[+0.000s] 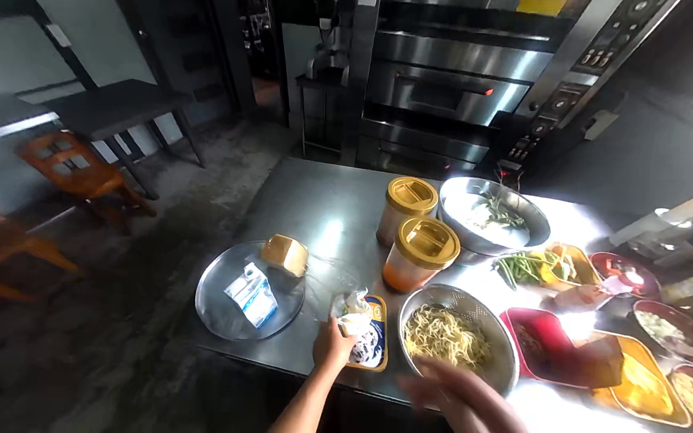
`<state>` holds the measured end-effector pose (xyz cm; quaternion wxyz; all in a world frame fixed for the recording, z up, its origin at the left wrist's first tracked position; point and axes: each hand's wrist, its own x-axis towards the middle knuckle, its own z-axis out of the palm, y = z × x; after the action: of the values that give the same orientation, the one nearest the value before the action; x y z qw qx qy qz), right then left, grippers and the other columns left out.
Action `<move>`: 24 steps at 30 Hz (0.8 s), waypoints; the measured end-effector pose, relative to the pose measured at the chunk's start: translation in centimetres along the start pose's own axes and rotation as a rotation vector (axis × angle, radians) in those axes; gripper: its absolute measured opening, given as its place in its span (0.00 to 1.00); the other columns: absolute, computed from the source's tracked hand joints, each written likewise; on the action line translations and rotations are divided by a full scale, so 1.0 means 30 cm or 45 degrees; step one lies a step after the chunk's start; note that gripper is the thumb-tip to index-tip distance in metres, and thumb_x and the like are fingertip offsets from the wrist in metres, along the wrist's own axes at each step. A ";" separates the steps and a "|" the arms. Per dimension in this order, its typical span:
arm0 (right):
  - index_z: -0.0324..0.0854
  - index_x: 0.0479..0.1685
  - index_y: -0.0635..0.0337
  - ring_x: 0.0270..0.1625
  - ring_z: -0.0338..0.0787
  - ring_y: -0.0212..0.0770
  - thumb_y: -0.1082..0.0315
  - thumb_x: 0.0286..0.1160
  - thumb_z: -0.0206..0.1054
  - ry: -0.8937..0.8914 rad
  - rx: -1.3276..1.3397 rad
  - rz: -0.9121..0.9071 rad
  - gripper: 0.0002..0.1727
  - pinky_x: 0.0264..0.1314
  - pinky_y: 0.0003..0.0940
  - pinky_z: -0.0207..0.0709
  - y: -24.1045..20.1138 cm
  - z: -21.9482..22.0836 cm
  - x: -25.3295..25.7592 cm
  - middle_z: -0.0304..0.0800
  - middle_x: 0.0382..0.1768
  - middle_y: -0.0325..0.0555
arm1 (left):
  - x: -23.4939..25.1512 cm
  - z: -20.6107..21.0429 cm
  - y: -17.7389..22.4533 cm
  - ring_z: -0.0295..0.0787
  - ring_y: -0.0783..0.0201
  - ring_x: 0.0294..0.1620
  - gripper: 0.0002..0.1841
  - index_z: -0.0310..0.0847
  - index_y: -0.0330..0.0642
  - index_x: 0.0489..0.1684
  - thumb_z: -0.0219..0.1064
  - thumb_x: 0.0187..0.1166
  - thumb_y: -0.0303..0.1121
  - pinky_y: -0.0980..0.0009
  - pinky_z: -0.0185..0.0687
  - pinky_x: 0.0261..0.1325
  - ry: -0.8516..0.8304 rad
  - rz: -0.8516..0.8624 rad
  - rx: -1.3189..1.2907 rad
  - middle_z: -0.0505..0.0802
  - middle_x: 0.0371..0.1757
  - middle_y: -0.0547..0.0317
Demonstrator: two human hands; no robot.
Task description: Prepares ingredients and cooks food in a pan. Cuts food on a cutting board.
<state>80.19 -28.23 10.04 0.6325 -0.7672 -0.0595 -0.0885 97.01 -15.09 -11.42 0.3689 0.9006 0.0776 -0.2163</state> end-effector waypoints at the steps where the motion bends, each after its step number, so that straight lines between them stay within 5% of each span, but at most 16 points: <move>1: 0.83 0.67 0.64 0.50 0.96 0.39 0.68 0.88 0.55 0.082 -0.214 0.253 0.18 0.56 0.40 0.92 0.199 0.034 0.100 0.96 0.53 0.45 | 0.035 0.014 -0.028 0.86 0.46 0.70 0.35 0.77 0.42 0.77 0.76 0.70 0.49 0.44 0.83 0.70 -0.012 -0.002 0.044 0.86 0.72 0.43; 4: 0.81 0.73 0.62 0.61 0.92 0.50 0.62 0.89 0.58 0.115 -0.639 0.721 0.21 0.69 0.51 0.82 0.707 0.125 0.299 0.91 0.61 0.56 | 0.057 0.026 -0.057 0.85 0.46 0.72 0.32 0.77 0.45 0.78 0.73 0.75 0.50 0.44 0.83 0.70 -0.043 0.069 0.046 0.85 0.74 0.44; 6: 0.79 0.77 0.61 0.67 0.89 0.54 0.59 0.89 0.58 0.172 -0.648 0.821 0.24 0.75 0.57 0.78 0.869 0.172 0.358 0.89 0.65 0.59 | 0.064 0.035 -0.044 0.82 0.48 0.76 0.34 0.75 0.46 0.81 0.72 0.75 0.49 0.46 0.80 0.75 -0.045 0.111 0.005 0.83 0.77 0.45; 8: 0.82 0.71 0.61 0.63 0.90 0.54 0.56 0.88 0.60 0.344 -0.503 0.886 0.23 0.69 0.57 0.79 0.918 0.206 0.388 0.91 0.60 0.58 | 0.073 0.037 -0.035 0.82 0.48 0.76 0.34 0.74 0.43 0.81 0.72 0.77 0.49 0.48 0.78 0.77 -0.013 0.148 -0.104 0.85 0.75 0.44; 13: 0.82 0.59 0.70 0.46 0.91 0.48 0.65 0.89 0.62 0.603 0.304 0.796 0.15 0.47 0.47 0.88 0.872 0.232 0.330 0.90 0.47 0.59 | 0.025 -0.004 -0.075 0.89 0.53 0.67 0.28 0.75 0.37 0.76 0.67 0.84 0.46 0.52 0.81 0.74 0.008 0.236 -0.465 0.89 0.67 0.44; 15: 0.79 0.65 0.69 0.47 0.93 0.47 0.61 0.93 0.56 0.561 0.509 0.754 0.19 0.47 0.46 0.89 0.768 0.242 0.266 0.91 0.49 0.58 | -0.061 -0.058 -0.102 0.91 0.55 0.63 0.25 0.79 0.38 0.74 0.63 0.87 0.48 0.53 0.84 0.72 0.039 0.300 -0.466 0.92 0.63 0.46; 18: 0.66 0.83 0.63 0.57 0.92 0.48 0.58 0.94 0.52 0.331 0.647 0.719 0.25 0.55 0.50 0.88 0.628 0.288 0.114 0.88 0.61 0.57 | -0.236 -0.095 -0.181 0.94 0.58 0.54 0.19 0.89 0.41 0.59 0.57 0.89 0.44 0.53 0.87 0.65 0.251 0.378 -0.484 0.96 0.50 0.50; 21: 0.60 0.84 0.59 0.53 0.93 0.47 0.71 0.89 0.56 0.090 0.686 0.723 0.26 0.51 0.50 0.91 0.569 0.350 -0.087 0.88 0.59 0.54 | -0.492 -0.098 -0.259 0.95 0.59 0.51 0.18 0.91 0.40 0.54 0.57 0.90 0.42 0.55 0.88 0.63 0.418 0.219 -0.638 0.97 0.47 0.51; 24: 0.62 0.81 0.55 0.49 0.94 0.38 0.71 0.89 0.51 -0.270 0.652 0.695 0.22 0.48 0.43 0.92 0.568 0.477 -0.267 0.89 0.53 0.42 | -0.750 -0.086 -0.441 0.94 0.57 0.50 0.18 0.90 0.37 0.52 0.56 0.91 0.40 0.54 0.87 0.61 0.684 0.038 -0.817 0.96 0.46 0.48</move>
<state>76.68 -17.31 -10.65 0.7942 -0.5770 0.0616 0.1803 73.79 -3.38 -8.07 0.6006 0.7654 0.2213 0.0666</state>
